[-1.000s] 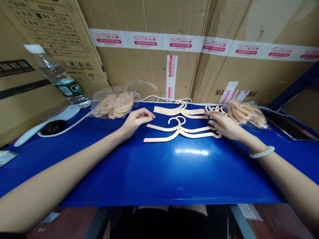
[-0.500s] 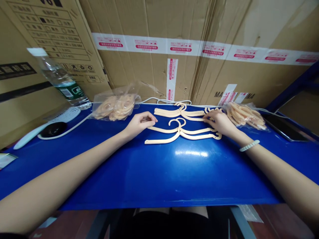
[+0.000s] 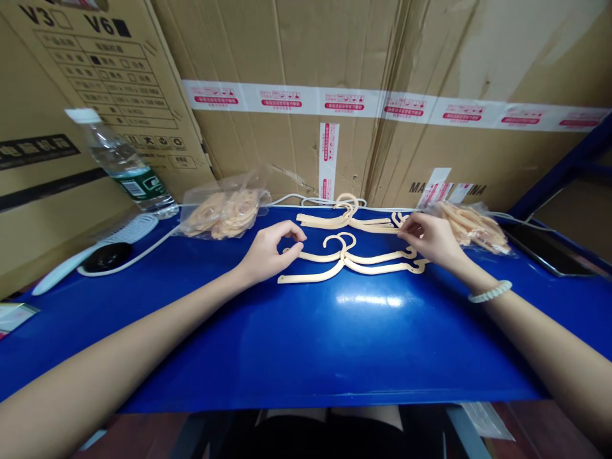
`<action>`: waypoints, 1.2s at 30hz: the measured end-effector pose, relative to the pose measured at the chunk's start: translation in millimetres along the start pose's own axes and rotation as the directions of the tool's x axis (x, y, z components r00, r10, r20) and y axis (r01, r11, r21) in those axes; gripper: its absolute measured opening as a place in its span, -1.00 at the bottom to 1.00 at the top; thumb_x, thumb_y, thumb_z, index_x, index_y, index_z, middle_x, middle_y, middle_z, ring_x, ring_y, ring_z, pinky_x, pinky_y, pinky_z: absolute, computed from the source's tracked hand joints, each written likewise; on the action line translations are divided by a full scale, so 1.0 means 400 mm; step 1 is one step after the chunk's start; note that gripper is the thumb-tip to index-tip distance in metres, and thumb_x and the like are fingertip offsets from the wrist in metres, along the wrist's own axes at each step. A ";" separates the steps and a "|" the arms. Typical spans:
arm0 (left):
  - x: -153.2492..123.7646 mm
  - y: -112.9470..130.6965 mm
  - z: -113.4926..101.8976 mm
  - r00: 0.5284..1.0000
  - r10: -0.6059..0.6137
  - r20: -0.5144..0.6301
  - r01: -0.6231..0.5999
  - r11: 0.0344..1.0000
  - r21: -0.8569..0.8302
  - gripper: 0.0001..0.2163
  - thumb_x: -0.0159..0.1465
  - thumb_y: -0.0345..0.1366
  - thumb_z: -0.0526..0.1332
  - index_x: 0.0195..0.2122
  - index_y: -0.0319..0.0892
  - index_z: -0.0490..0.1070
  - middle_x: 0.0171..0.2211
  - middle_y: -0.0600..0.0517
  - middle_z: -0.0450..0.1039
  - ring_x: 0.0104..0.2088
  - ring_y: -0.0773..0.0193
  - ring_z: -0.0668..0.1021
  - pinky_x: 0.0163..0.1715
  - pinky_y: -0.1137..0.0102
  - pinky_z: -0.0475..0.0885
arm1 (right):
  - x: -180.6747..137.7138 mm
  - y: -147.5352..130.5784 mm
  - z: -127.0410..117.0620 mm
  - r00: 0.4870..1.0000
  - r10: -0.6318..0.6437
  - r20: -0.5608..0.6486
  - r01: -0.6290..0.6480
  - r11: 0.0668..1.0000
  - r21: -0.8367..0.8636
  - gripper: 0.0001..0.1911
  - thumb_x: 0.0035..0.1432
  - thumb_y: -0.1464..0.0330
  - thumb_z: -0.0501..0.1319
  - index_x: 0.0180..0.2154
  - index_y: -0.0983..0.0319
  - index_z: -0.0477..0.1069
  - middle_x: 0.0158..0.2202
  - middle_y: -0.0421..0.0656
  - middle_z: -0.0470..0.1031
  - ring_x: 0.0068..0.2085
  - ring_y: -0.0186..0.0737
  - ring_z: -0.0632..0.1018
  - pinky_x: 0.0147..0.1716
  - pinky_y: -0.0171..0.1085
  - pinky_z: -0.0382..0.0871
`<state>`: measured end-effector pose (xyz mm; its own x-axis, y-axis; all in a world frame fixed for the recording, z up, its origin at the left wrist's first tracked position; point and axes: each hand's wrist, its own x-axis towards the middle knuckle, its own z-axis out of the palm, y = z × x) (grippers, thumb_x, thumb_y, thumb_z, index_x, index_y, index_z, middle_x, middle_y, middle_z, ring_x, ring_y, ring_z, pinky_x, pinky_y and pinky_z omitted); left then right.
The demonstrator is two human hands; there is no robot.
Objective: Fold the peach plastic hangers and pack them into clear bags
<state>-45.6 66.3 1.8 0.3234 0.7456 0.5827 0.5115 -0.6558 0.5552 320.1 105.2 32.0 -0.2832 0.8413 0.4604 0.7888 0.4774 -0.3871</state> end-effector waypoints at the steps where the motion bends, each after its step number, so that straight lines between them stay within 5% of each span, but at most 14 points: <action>1: 0.000 0.005 -0.004 1.000 0.018 -0.020 -0.017 1.000 0.022 -0.94 0.27 -0.35 0.18 -0.26 -0.15 0.43 -0.25 -0.03 0.55 -0.22 0.17 0.58 -0.14 0.26 0.48 | -0.003 -0.002 -0.003 0.999 0.030 -0.024 -0.029 0.998 0.052 -0.79 0.09 0.18 0.27 -0.45 0.16 0.39 -0.44 -0.08 0.57 -0.40 -0.05 0.59 -0.33 -0.09 0.51; 7: 0.007 0.032 -0.020 0.980 0.144 -0.140 -0.118 0.977 0.176 -0.85 0.30 -0.36 0.19 -0.11 -0.17 0.40 -0.09 -0.11 0.52 -0.04 0.09 0.54 -0.01 0.18 0.46 | -0.019 -0.020 -0.029 0.978 0.188 -0.087 -0.141 0.911 0.387 -0.65 -0.07 0.09 0.47 -0.49 0.15 0.40 -0.44 -0.11 0.59 -0.37 -0.03 0.63 -0.33 -0.09 0.56; 12: 0.005 0.057 -0.013 0.961 0.188 -0.202 -0.132 0.956 0.261 -0.65 0.36 -0.34 0.18 0.16 -0.25 0.31 0.17 -0.24 0.37 0.22 0.01 0.40 0.24 0.07 0.30 | -0.039 -0.069 -0.032 0.986 0.155 -0.059 -0.108 0.870 0.481 -0.65 -0.11 0.11 0.51 -0.51 0.18 0.44 -0.46 -0.15 0.56 -0.43 -0.15 0.57 -0.43 -0.19 0.48; 17: -0.012 0.050 0.015 0.990 0.138 -0.042 -0.127 0.972 0.197 -0.72 0.44 -0.34 0.09 0.14 -0.20 0.37 -0.02 -0.13 0.52 -0.02 0.10 0.56 0.00 0.21 0.45 | -0.057 -0.117 -0.009 0.997 0.071 0.008 -0.066 0.874 0.481 -0.66 -0.04 0.11 0.48 -0.52 0.19 0.45 -0.47 -0.17 0.52 -0.43 -0.21 0.53 -0.40 -0.21 0.47; 22: -0.019 0.034 0.032 0.999 0.046 -0.028 -0.043 0.994 0.101 -0.78 0.45 -0.35 0.07 -0.03 -0.22 0.49 -0.18 -0.07 0.55 -0.18 0.17 0.58 -0.16 0.33 0.45 | -0.047 -0.089 -0.043 0.997 0.035 0.070 -0.066 0.852 0.519 -0.72 0.08 0.12 0.41 -0.34 0.16 0.46 -0.35 -0.14 0.58 -0.32 -0.15 0.58 -0.37 -0.23 0.47; 24: -0.020 0.027 0.035 0.999 0.015 -0.038 -0.012 0.997 0.078 -0.80 0.45 -0.33 0.10 -0.06 -0.21 0.50 -0.18 -0.06 0.56 -0.17 0.17 0.58 -0.16 0.34 0.45 | -0.038 -0.050 -0.069 0.998 0.063 -0.018 -0.049 0.900 0.432 -0.77 0.17 0.14 0.33 -0.25 0.15 0.48 -0.30 -0.12 0.60 -0.29 -0.12 0.60 -0.34 -0.19 0.48; 27: -0.024 0.014 0.040 0.999 0.002 -0.038 0.000 0.999 0.047 -0.80 0.44 -0.29 0.11 -0.07 -0.20 0.51 -0.16 -0.06 0.57 -0.13 0.15 0.59 -0.10 0.32 0.45 | -0.026 0.026 -0.093 0.994 -0.006 -0.108 0.011 0.999 0.042 -0.83 0.21 0.23 0.26 -0.26 0.17 0.54 -0.30 -0.08 0.61 -0.31 -0.08 0.58 -0.28 -0.11 0.47; 30: -0.030 0.006 0.049 1.000 -0.008 -0.030 0.009 0.999 0.035 -0.78 0.45 -0.27 0.11 -0.05 -0.19 0.51 -0.13 -0.06 0.57 -0.11 0.13 0.60 -0.07 0.29 0.46 | -0.021 0.087 -0.087 0.994 -0.103 -0.023 0.095 0.972 -0.217 -0.82 0.20 0.33 0.21 -0.24 0.22 0.58 -0.28 -0.02 0.63 -0.27 -0.01 0.58 -0.22 -0.04 0.46; 36: -0.035 0.015 0.061 0.999 -0.009 -0.042 0.011 0.999 0.040 -0.78 0.45 -0.26 0.11 -0.05 -0.20 0.51 -0.13 -0.08 0.57 -0.11 0.13 0.60 -0.07 0.26 0.47 | -0.011 0.113 -0.040 0.953 -0.240 0.186 0.295 0.878 -0.377 -0.72 0.23 0.39 0.18 -0.11 0.27 0.62 -0.14 0.06 0.63 -0.10 0.15 0.51 -0.09 0.06 0.43</action>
<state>-27.7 54.9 -17.3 0.2850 0.7457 0.6023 0.5467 -0.6425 0.5369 365.8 118.8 25.3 -0.5609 0.7342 0.3826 0.8146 0.5718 0.0971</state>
